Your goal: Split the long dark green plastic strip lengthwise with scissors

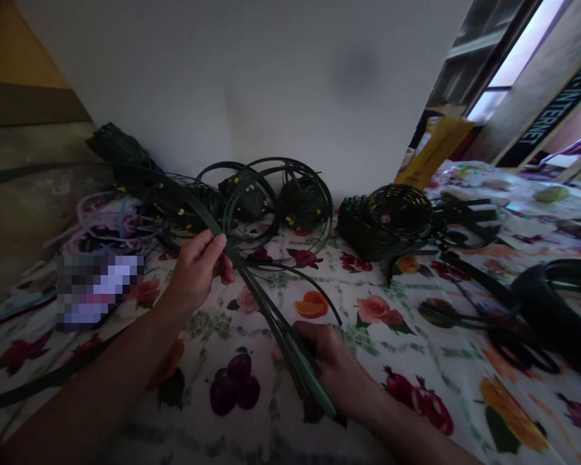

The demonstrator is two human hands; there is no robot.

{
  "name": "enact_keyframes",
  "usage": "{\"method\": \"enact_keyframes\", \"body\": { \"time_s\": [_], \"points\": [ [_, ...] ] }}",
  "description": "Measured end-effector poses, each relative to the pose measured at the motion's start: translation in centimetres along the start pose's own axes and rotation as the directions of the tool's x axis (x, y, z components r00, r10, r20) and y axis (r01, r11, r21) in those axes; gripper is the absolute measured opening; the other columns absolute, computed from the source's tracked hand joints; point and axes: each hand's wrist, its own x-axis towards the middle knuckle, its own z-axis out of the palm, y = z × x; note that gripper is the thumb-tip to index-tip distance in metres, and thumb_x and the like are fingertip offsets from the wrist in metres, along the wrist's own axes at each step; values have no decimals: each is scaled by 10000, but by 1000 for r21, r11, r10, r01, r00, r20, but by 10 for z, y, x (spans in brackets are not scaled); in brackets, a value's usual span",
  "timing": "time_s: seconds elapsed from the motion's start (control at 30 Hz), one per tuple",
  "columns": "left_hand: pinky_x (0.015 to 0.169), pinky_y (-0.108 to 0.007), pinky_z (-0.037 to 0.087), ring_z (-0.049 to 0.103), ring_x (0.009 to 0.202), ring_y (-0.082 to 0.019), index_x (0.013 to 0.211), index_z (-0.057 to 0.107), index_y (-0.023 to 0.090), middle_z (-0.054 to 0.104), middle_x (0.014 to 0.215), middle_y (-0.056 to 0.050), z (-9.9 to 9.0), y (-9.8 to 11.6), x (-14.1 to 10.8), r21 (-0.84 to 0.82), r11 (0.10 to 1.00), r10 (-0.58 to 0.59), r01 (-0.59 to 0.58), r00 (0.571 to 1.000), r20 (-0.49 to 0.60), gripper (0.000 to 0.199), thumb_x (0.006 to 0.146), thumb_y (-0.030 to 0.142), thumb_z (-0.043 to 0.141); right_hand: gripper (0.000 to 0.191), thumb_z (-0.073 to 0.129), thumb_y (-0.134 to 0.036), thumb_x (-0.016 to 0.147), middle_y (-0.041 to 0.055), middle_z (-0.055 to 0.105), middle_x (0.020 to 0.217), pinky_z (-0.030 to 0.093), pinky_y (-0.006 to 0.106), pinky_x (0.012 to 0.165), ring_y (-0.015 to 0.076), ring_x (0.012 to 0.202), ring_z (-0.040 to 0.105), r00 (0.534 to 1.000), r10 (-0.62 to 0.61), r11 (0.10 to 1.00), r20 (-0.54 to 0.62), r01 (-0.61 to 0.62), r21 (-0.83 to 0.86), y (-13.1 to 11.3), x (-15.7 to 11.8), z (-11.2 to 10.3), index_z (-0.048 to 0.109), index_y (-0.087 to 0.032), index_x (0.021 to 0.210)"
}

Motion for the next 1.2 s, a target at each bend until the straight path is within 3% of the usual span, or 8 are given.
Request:
{"method": "enact_keyframes", "body": {
  "time_s": [0.3,0.67,0.9,1.2],
  "points": [
    [381,-210,423,545,378,-108,697,446,196,544,496,49,7,-2,-5,-11,1000,-20,20,999,26,306,887,409,559,411,601,-562,839,-17,522,567,382,207,430,97,482,502,1000,4,1000,23,-5,29,-1,-2,0,531,-172,727],
    [386,-208,424,545,381,-106,704,446,200,550,489,49,5,-4,-5,-8,1000,-26,26,999,31,309,881,421,568,411,621,-545,821,-13,501,561,391,207,442,101,501,494,998,-57,996,-10,56,-67,-2,-1,0,520,-176,669],
    [391,-208,432,549,386,-107,705,454,198,550,487,50,4,-5,-5,-13,1000,-14,14,999,34,307,887,420,561,409,608,-540,835,-31,471,519,371,197,420,85,452,457,999,41,999,-12,-40,33,5,-3,7,479,-185,678],
    [366,-217,448,535,364,-110,713,466,200,543,485,55,13,1,-9,-54,994,-96,99,994,61,289,860,417,589,370,644,-506,812,-23,504,561,374,207,437,97,491,480,1000,-12,1000,-6,12,4,2,-1,2,524,-177,692]
  ]
}}
